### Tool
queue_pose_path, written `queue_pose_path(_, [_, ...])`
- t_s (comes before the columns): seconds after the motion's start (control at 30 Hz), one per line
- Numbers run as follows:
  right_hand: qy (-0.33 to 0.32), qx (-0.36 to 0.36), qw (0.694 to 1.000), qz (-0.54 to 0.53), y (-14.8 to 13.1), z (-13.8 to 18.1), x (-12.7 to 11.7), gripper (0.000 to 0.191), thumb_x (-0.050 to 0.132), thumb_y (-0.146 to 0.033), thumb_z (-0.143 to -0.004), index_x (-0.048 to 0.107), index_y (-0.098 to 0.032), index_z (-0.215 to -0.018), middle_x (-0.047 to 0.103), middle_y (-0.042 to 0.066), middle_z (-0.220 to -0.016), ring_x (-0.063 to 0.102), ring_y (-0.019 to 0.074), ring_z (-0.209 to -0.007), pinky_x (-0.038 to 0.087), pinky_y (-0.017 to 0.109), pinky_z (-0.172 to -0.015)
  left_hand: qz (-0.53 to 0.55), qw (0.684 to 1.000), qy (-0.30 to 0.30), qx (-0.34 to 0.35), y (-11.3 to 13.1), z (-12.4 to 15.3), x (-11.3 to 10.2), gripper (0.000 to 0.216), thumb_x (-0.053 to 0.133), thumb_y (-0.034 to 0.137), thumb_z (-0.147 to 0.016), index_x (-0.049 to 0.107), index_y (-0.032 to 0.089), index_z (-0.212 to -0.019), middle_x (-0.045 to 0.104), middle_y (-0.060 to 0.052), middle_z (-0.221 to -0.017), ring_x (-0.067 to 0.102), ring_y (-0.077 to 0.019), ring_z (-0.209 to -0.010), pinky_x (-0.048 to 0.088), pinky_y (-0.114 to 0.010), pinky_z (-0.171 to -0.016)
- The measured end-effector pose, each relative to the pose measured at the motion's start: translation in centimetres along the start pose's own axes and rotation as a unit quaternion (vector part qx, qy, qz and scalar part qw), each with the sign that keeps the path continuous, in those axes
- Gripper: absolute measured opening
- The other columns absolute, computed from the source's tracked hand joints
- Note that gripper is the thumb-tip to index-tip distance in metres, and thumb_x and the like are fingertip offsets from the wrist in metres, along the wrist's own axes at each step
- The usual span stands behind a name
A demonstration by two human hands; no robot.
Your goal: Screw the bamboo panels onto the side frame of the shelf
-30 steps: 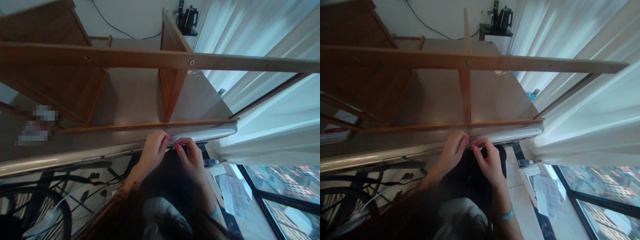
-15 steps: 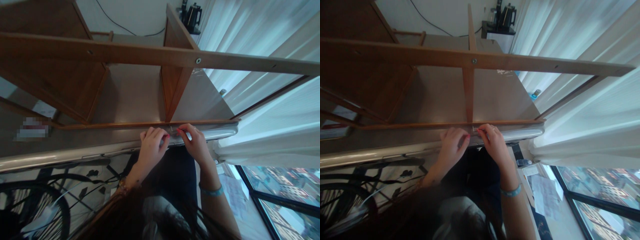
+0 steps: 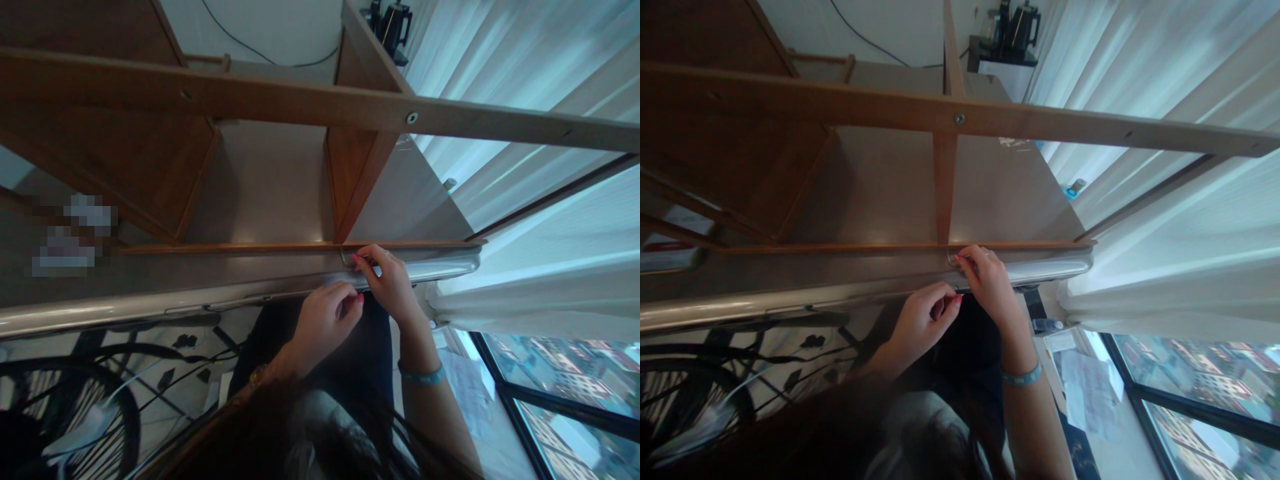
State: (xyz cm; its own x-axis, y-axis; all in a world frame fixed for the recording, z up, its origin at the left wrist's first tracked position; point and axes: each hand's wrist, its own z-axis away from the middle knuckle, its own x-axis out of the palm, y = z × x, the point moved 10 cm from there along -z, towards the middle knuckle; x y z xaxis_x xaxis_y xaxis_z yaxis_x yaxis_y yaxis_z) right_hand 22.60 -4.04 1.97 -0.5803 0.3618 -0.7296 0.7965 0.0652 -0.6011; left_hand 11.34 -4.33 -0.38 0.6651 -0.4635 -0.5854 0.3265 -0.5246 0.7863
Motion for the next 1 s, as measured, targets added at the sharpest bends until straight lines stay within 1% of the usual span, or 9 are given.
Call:
queue_pose_path(0.07, [0.003, 0.000, 1.000, -0.001, 0.1, 0.0, 0.0, 0.010, 0.049, -0.029, -0.092, 0.055, -0.022, -0.088, 0.064, 0.002, -0.078, 0.059, 0.0151, -0.075, 0.043, 0.026, -0.071, -0.012, 1.000, 0.015, 0.006, -0.2, -0.3, -1.0, 0.020, 0.047, 0.027, -0.090, 0.051, 0.020, -0.072, 0.051, 0.003, -0.063, 0.045, -0.0111, -0.058, 0.034, -0.025, -0.058])
queue_pose_path(0.13, [0.007, -0.004, 1.000, 0.001, 0.1, 0.0, -0.1, 0.011, 0.049, -0.029, -0.092, 0.055, -0.022, -0.088, 0.063, 0.002, -0.078, 0.059, 0.0151, -0.074, 0.043, 0.026, -0.071, -0.039, 0.997, 0.058, 0.022, -0.3, -0.9, -2.9, 0.019, 0.046, 0.027, -0.091, 0.052, 0.020, -0.075, 0.054, 0.001, -0.068, 0.050, -0.0126, -0.064, 0.037, -0.026, -0.063])
queue_pose_path(0.17, [0.009, -0.007, 1.000, 0.001, 0.1, 0.0, -0.1, 0.011, 0.049, -0.030, -0.092, 0.056, -0.022, -0.088, 0.063, 0.002, -0.078, 0.059, 0.0152, -0.074, 0.043, 0.026, -0.071, -0.055, 0.994, 0.091, 0.028, -0.4, -1.2, -4.1, 0.017, 0.046, 0.026, -0.091, 0.053, 0.020, -0.078, 0.055, 0.000, -0.072, 0.052, -0.0137, -0.070, 0.039, -0.027, -0.067])
queue_pose_path(0.27, [0.008, -0.005, 1.000, -0.006, 0.1, 0.0, -0.1, 0.013, 0.048, -0.031, -0.092, 0.056, -0.022, -0.088, 0.063, 0.003, -0.078, 0.060, 0.0159, -0.076, 0.044, 0.027, -0.071, -0.115, 0.976, 0.185, 0.027, -1.0, -2.1, -7.6, 0.009, 0.048, 0.024, -0.090, 0.054, 0.020, -0.093, 0.060, -0.004, -0.091, 0.055, -0.0186, -0.089, 0.042, -0.032, -0.082])
queue_pose_path(0.33, [0.007, -0.001, 1.000, -0.012, 0.3, 0.0, 0.0, 0.014, 0.047, -0.032, -0.093, 0.056, -0.022, -0.089, 0.064, 0.003, -0.078, 0.060, 0.0163, -0.076, 0.044, 0.028, -0.072, -0.171, 0.964, 0.204, 0.021, -1.3, -2.8, -8.5, 0.020, 0.050, 0.025, -0.089, 0.053, 0.020, -0.108, 0.061, -0.007, -0.105, 0.054, -0.0228, -0.102, 0.039, -0.037, -0.090])
queue_pose_path(0.43, [0.004, 0.002, 1.000, -0.020, 0.4, -0.1, 0.0, 0.016, 0.047, -0.033, -0.093, 0.057, -0.021, -0.089, 0.064, 0.003, -0.078, 0.060, 0.0163, -0.076, 0.044, 0.028, -0.073, -0.224, 0.959, 0.172, 0.021, -1.5, -3.6, -8.0, 0.029, 0.050, 0.025, -0.089, 0.052, 0.021, -0.117, 0.060, -0.008, -0.118, 0.052, -0.0251, -0.111, 0.034, -0.042, -0.097])
queue_pose_path(0.6, [-0.014, 0.018, 0.998, -0.060, 0.8, -0.4, 0.1, 0.018, 0.048, -0.036, -0.093, 0.056, -0.020, -0.087, 0.064, 0.002, -0.075, 0.060, 0.0141, -0.072, 0.043, 0.026, -0.071, -0.223, 0.966, 0.132, 0.016, -1.4, -3.8, -6.4, 0.022, 0.050, 0.026, -0.090, 0.056, 0.024, -0.111, 0.064, -0.005, -0.113, 0.054, -0.0230, -0.108, 0.029, -0.044, -0.099])
queue_pose_path(0.87, [-0.022, 0.026, 0.996, -0.082, 1.1, -0.4, 0.0, 0.019, 0.048, -0.035, -0.093, 0.056, -0.019, -0.086, 0.065, 0.002, -0.077, 0.060, 0.0122, -0.071, 0.043, 0.024, -0.069, -0.233, 0.964, 0.125, 0.019, -1.4, -4.4, -5.8, 0.021, 0.055, 0.032, -0.087, 0.056, 0.024, -0.107, 0.066, -0.004, -0.109, 0.053, -0.0250, -0.106, 0.027, -0.046, -0.095])
queue_pose_path(1.0, [-0.016, 0.024, 0.996, -0.081, 1.0, -0.4, -0.1, 0.020, 0.047, -0.035, -0.093, 0.056, -0.019, -0.086, 0.065, 0.002, -0.076, 0.059, 0.0122, -0.071, 0.043, 0.025, -0.069, -0.240, 0.963, 0.121, 0.019, -1.4, -4.5, -5.6, 0.022, 0.057, 0.030, -0.086, 0.056, 0.024, -0.107, 0.065, -0.004, -0.110, 0.053, -0.0261, -0.107, 0.028, -0.047, -0.094])
